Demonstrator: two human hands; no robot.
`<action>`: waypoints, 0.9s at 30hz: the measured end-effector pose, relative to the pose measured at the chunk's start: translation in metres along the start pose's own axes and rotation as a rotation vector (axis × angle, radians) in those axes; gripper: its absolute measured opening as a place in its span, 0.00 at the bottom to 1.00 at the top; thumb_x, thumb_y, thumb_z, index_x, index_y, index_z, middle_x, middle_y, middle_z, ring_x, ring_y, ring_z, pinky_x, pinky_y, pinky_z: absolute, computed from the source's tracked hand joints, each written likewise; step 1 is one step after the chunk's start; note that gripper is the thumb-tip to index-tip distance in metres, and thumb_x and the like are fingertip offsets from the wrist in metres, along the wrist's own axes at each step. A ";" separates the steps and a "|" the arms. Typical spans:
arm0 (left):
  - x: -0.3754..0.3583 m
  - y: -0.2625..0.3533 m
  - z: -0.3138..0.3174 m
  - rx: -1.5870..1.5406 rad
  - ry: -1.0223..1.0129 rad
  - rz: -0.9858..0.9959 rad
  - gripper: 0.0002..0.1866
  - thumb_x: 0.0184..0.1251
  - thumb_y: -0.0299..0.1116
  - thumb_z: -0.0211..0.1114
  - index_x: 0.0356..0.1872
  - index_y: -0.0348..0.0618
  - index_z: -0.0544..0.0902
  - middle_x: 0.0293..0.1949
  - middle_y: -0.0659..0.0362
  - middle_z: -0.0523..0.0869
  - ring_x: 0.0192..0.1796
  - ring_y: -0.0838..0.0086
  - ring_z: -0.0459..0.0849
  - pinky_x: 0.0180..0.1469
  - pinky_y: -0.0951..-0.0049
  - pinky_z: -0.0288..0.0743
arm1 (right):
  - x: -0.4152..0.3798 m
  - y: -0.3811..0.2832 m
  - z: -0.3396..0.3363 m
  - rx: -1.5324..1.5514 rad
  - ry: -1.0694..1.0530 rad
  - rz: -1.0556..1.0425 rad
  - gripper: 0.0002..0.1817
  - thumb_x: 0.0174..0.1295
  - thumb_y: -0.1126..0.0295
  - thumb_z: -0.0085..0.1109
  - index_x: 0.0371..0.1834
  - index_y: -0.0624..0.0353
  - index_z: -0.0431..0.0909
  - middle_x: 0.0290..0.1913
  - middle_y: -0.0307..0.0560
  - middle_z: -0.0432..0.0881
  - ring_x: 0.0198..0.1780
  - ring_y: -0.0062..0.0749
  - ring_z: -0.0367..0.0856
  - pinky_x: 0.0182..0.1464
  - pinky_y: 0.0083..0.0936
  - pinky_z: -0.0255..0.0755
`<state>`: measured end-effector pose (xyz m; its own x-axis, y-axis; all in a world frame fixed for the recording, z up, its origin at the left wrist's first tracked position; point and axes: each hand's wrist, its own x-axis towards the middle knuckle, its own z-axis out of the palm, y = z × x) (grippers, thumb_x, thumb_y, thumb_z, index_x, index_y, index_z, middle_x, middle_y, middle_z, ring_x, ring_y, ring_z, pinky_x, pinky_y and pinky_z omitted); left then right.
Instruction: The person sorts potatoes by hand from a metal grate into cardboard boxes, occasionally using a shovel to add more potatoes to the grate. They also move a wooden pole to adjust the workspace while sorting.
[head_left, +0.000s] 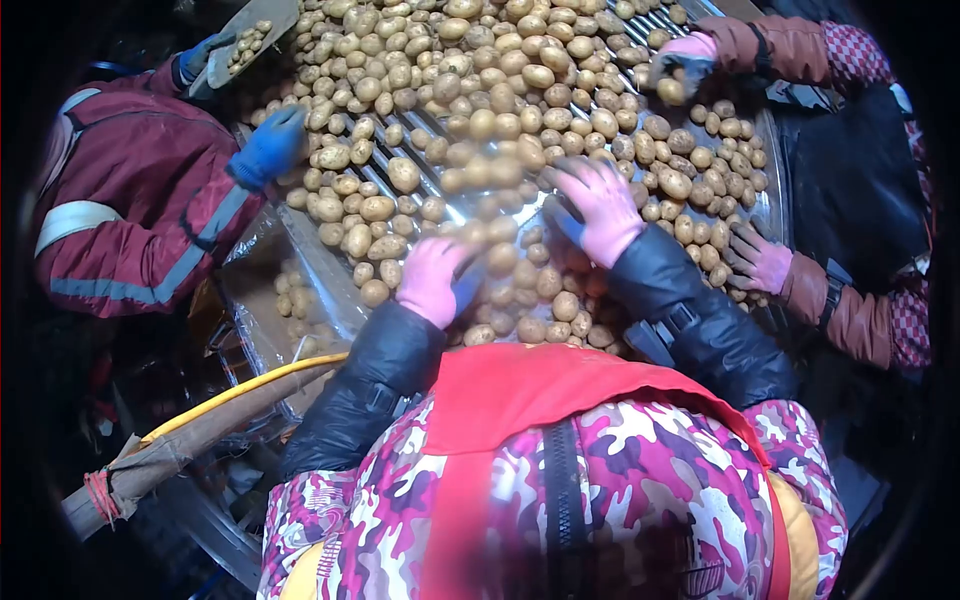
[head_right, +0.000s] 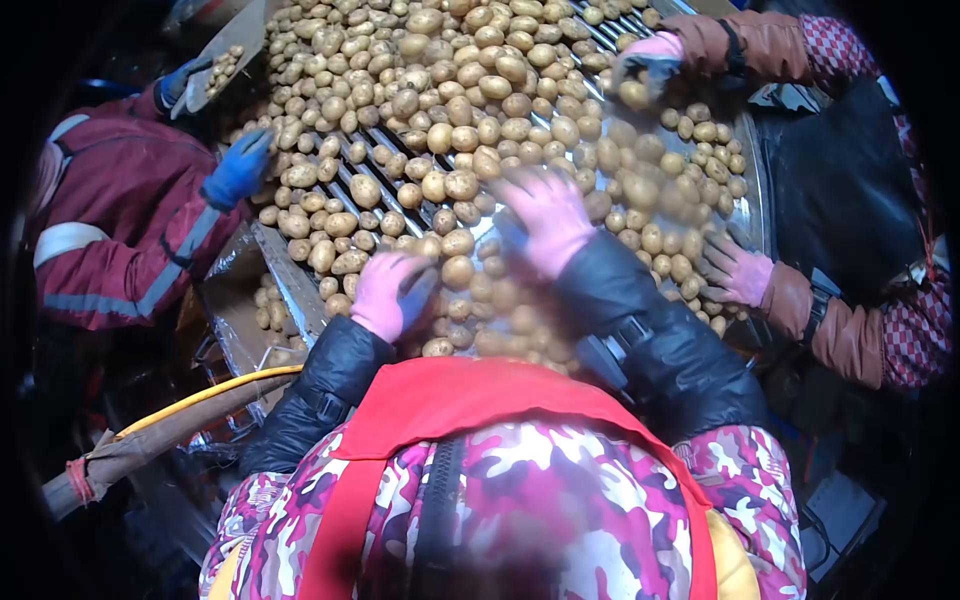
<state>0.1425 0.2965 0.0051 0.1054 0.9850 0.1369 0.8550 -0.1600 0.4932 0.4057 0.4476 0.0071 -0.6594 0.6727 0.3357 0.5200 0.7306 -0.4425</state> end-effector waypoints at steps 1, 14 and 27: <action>0.016 0.007 -0.007 0.034 0.133 0.055 0.12 0.64 0.36 0.74 0.48 0.49 0.88 0.41 0.54 0.88 0.47 0.53 0.85 0.53 0.56 0.79 | 0.021 0.002 0.005 0.020 0.005 -0.020 0.26 0.64 0.62 0.66 0.67 0.52 0.78 0.69 0.49 0.78 0.71 0.52 0.72 0.73 0.49 0.64; 0.110 -0.013 0.009 0.546 -0.235 -0.430 0.17 0.67 0.42 0.61 0.52 0.51 0.90 0.64 0.51 0.80 0.67 0.55 0.77 0.68 0.38 0.68 | 0.154 -0.007 0.070 -0.164 -0.451 -0.100 0.16 0.49 0.66 0.68 0.42 0.56 0.90 0.64 0.62 0.79 0.72 0.63 0.71 0.72 0.67 0.60; 0.096 -0.045 0.034 -0.105 0.358 -0.457 0.15 0.55 0.30 0.72 0.46 0.45 0.90 0.55 0.46 0.84 0.56 0.54 0.84 0.57 0.55 0.80 | 0.088 0.037 0.051 0.321 -0.072 0.338 0.11 0.65 0.65 0.63 0.45 0.61 0.83 0.45 0.64 0.83 0.47 0.64 0.81 0.48 0.50 0.75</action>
<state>0.1310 0.4007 -0.0330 -0.4550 0.8755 0.1630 0.7169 0.2515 0.6502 0.3388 0.5276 -0.0220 -0.5242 0.8483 0.0750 0.5255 0.3915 -0.7554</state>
